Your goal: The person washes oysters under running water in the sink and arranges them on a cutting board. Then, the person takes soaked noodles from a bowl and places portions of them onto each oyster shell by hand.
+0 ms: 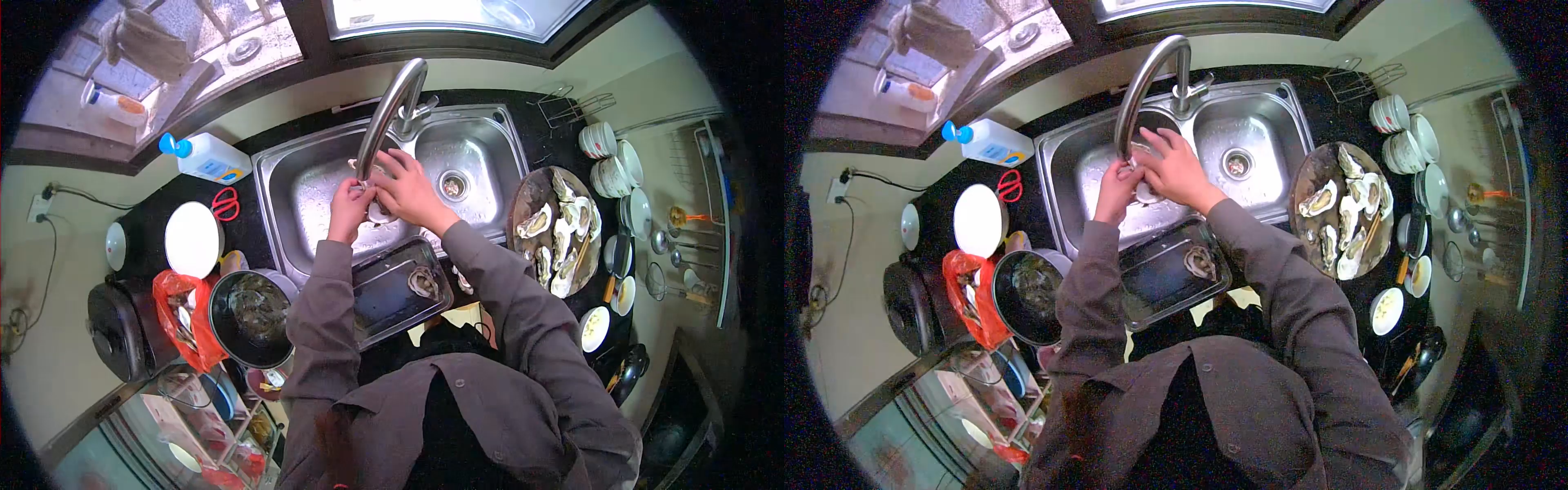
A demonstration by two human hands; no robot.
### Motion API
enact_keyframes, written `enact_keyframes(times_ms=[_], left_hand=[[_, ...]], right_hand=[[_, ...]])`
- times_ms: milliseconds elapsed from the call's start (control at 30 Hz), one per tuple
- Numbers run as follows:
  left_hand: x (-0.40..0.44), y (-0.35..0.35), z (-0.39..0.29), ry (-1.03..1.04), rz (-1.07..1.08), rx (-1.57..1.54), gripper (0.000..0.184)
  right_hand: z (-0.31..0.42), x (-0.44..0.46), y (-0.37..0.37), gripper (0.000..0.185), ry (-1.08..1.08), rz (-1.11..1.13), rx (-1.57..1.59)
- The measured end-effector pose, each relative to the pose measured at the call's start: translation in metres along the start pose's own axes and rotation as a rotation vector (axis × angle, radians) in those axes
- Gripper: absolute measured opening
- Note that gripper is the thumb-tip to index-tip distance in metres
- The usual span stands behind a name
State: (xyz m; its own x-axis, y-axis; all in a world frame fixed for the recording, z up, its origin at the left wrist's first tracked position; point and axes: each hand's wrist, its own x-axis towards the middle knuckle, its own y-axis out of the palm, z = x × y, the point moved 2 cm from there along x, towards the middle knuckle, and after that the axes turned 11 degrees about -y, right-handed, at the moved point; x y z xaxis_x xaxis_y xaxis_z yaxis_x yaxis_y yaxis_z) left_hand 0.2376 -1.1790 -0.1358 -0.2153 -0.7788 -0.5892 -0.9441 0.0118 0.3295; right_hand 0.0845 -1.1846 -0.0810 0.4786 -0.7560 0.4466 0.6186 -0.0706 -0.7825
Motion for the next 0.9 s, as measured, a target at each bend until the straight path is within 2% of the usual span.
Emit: enact_keyframes(times_ms=[100,267,400,500,667,767,900], left_hand=[[-0.002,-0.003,0.0,-0.044,-0.033,0.058,0.029],[-0.002,-0.006,0.003,-0.136,0.015,0.097,0.028],[-0.004,-0.007,-0.002,-0.134,0.005,0.11,0.026],[-0.005,-0.007,-0.007,-0.133,-0.065,0.017,0.025],[0.0,-0.005,-0.011,-0.058,-0.092,-0.06,0.025],[0.007,-0.007,-0.007,0.058,-0.156,0.081,0.035],[0.018,-0.019,-0.005,-0.052,-0.178,0.102,0.025]], right_hand=[[0.003,0.0,-0.009,0.028,-0.174,0.138,-0.124],[0.0,0.007,-0.018,0.028,-0.26,0.118,-0.184],[-0.018,-0.007,-0.001,0.026,-0.132,0.011,0.03],[-0.033,-0.021,0.006,0.021,0.243,-0.138,0.174],[-0.029,-0.028,0.019,0.018,0.268,-0.065,0.179],[-0.026,-0.027,0.029,0.015,0.32,-0.186,0.282],[-0.044,-0.03,0.027,0.016,0.373,-0.251,0.266]])
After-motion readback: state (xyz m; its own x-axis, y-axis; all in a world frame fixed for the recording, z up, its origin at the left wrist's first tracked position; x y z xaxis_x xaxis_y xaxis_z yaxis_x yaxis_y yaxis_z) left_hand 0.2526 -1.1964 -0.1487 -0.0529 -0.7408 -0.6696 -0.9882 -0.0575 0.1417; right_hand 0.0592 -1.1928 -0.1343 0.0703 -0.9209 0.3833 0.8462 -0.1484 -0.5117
